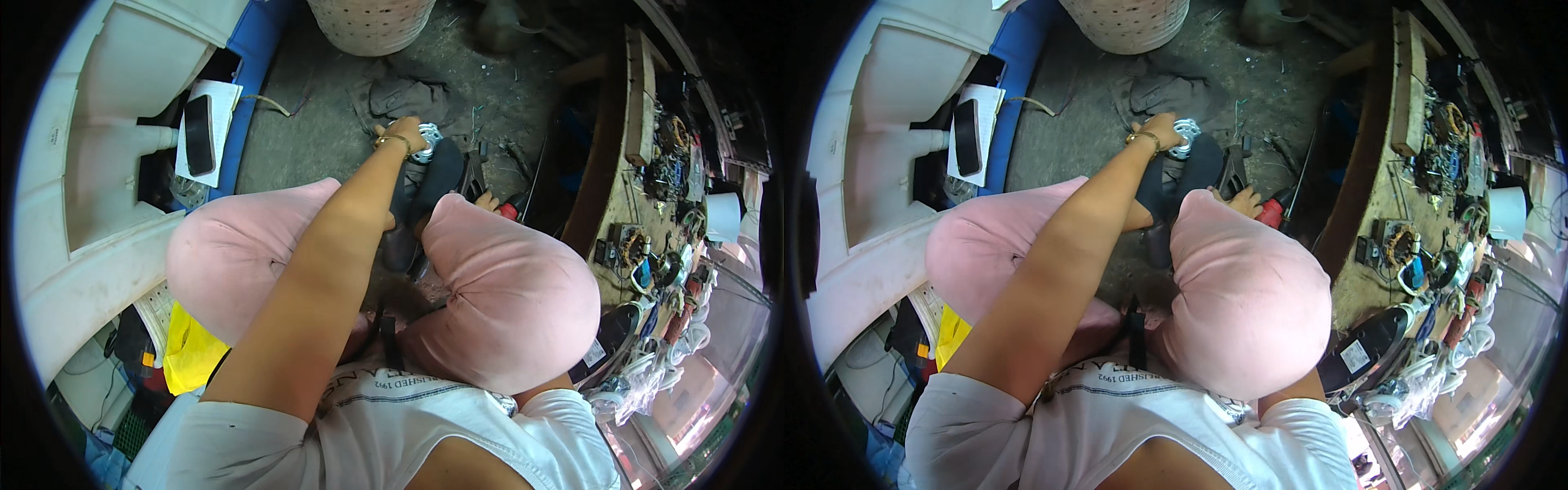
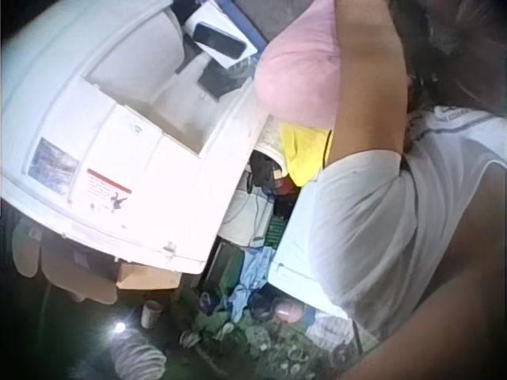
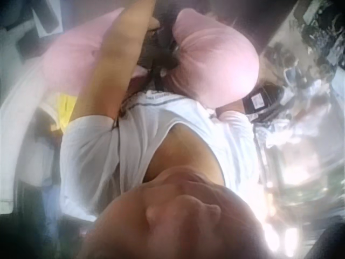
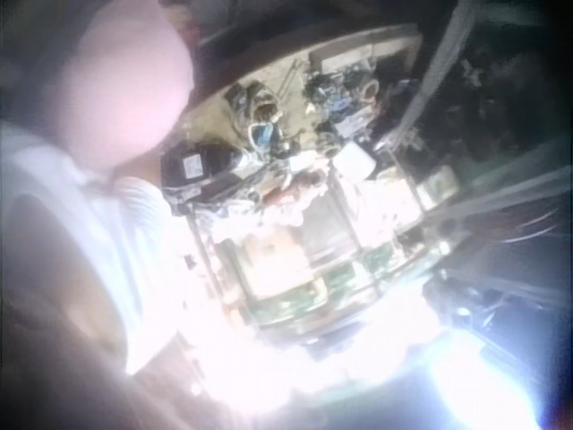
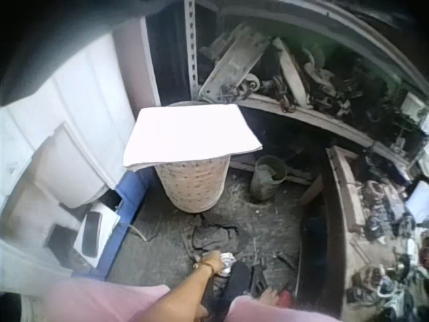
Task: The person uses a rivet tool and a hammer to secure components on a metal appliance motor housing while sitting on the floor.
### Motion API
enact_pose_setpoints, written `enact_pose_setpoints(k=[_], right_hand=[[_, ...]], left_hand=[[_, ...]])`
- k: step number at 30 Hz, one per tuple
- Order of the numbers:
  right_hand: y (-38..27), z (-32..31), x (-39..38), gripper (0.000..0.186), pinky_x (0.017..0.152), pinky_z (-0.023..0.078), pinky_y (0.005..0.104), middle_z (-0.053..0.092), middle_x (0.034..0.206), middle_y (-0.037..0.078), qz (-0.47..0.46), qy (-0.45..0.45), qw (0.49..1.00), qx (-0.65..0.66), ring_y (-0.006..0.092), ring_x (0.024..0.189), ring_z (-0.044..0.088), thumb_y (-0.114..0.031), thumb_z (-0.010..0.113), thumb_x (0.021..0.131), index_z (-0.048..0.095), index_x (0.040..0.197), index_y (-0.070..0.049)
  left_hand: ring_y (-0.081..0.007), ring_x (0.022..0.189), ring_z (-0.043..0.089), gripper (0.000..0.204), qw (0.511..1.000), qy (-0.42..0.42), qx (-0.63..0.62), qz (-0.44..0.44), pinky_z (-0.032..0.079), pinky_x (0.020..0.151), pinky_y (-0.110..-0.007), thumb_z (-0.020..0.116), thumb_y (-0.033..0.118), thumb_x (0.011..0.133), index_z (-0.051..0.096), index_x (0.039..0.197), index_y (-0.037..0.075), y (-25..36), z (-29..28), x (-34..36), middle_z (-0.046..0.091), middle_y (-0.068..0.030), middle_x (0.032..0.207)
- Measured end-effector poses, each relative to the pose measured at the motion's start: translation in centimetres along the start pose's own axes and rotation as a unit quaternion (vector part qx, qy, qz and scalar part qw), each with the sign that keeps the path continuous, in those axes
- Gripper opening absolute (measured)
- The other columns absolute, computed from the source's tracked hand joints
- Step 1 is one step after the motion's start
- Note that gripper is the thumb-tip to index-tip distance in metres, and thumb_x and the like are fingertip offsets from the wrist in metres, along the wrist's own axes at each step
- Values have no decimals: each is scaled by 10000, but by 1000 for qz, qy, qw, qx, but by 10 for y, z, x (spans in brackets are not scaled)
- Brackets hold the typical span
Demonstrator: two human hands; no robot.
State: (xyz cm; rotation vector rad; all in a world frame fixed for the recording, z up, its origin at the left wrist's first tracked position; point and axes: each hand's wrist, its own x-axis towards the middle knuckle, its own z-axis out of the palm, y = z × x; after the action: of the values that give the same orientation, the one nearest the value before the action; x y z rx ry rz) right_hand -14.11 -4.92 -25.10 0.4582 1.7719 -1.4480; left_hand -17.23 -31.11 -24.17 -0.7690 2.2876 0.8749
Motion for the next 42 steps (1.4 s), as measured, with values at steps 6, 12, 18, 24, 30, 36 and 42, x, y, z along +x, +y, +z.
enact_pose_setpoints(k=[6,12,18,24,30,36,42], right_hand=[[-24,3,-23,579,736,519,320,646,1002,179,41,-118,978,169,221,817,644,-148,652,822,412,1328,-3],[-79,-15,-53,537,733,522,324,650,1001,172,-53,-184,955,225,208,811,644,-160,639,850,429,1321,-12],[-195,-18,-171,576,754,500,265,622,1106,153,-366,-117,919,89,178,862,636,-458,485,942,439,1326,-31],[-233,15,-294,513,873,447,269,589,1131,95,-508,-208,836,-8,146,1037,552,-331,549,933,448,1317,-6],[-210,9,-339,386,918,442,279,619,1130,115,-524,-157,832,88,152,1043,573,-200,514,939,521,1240,41],[-190,9,-357,371,918,438,280,612,1134,122,-582,-140,801,22,159,1048,570,-196,492,963,512,1250,39],[-179,8,-356,359,922,433,285,594,1144,130,-584,-133,801,6,164,1050,569,-143,512,936,512,1244,42]], left_hand=[[-207,993,625,565,978,10,-180,109,426,897,-352,802,214,648,628,1144,9,-40,-15,13,681,-134,1032],[-138,680,601,410,925,13,-352,140,477,625,-267,756,90,666,657,1049,-18,-6,-66,-43,677,-73,871],[-273,879,516,201,765,410,-62,493,426,774,-366,679,52,616,639,813,43,80,-124,-219,510,-74,883],[-246,1003,544,262,611,532,20,587,423,964,-491,741,48,514,693,704,222,85,-113,-342,523,-10,895],[-279,1127,465,645,609,439,-232,619,365,1007,-435,668,204,633,496,1247,110,83,-90,-382,402,-160,1235],[-164,1098,508,582,663,-23,-584,467,396,963,-305,541,300,849,412,1320,-15,86,-78,-411,518,-121,1199],[-117,1008,533,378,736,46,-541,404,426,892,-264,611,103,855,513,1199,-20,88,-77,-433,589,-67,1075]])
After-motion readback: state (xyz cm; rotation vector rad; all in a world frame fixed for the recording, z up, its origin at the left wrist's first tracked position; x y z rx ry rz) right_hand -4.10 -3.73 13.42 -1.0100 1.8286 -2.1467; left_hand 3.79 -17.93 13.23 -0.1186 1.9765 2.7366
